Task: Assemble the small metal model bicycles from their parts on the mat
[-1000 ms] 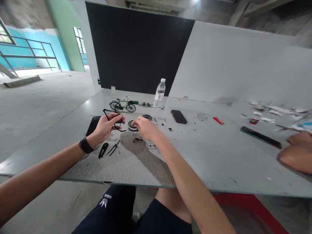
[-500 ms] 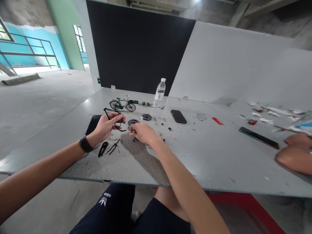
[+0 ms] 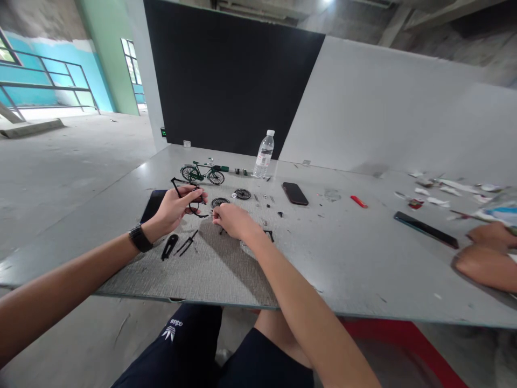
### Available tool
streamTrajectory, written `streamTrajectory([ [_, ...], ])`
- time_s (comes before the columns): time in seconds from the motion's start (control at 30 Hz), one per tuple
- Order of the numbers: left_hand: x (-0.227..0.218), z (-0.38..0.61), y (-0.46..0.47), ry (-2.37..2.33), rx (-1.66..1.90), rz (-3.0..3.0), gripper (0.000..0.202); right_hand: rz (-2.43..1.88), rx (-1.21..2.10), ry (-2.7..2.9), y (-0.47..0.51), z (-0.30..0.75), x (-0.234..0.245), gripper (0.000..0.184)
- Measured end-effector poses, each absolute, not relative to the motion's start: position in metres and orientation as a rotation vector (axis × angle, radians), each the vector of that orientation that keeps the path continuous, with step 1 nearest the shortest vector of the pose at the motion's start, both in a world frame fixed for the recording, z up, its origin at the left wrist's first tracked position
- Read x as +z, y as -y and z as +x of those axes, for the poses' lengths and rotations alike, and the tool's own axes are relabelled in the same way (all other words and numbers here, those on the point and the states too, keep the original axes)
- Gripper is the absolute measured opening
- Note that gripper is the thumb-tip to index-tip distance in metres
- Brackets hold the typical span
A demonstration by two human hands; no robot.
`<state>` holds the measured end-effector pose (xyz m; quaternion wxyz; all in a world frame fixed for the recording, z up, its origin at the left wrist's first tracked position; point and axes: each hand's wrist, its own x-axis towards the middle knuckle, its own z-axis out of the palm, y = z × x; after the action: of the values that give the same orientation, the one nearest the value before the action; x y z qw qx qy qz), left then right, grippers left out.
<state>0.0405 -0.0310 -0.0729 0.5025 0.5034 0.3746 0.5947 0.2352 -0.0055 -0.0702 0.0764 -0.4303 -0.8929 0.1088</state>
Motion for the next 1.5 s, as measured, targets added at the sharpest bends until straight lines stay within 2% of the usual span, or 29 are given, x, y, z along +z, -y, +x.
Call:
streamTrajectory([
  [0.93, -0.064, 0.037, 0.029, -0.91, 1.574, 1.106, 0.029, -1.14, 0.317, 2.693, 0.009, 0.217, -0.075, 0.011],
  [1.17, -0.067, 0.036, 0.028, -0.893, 1.562, 1.131, 0.029, -1.147, 0.337, 2.514, 0.013, 0.236, -0.059, 0.024],
  [1.5, -0.065, 0.037, 0.029, -0.917, 1.557, 1.139, 0.027, -1.061, 0.362, 2.843, 0.02, 0.236, -0.056, 0.03],
])
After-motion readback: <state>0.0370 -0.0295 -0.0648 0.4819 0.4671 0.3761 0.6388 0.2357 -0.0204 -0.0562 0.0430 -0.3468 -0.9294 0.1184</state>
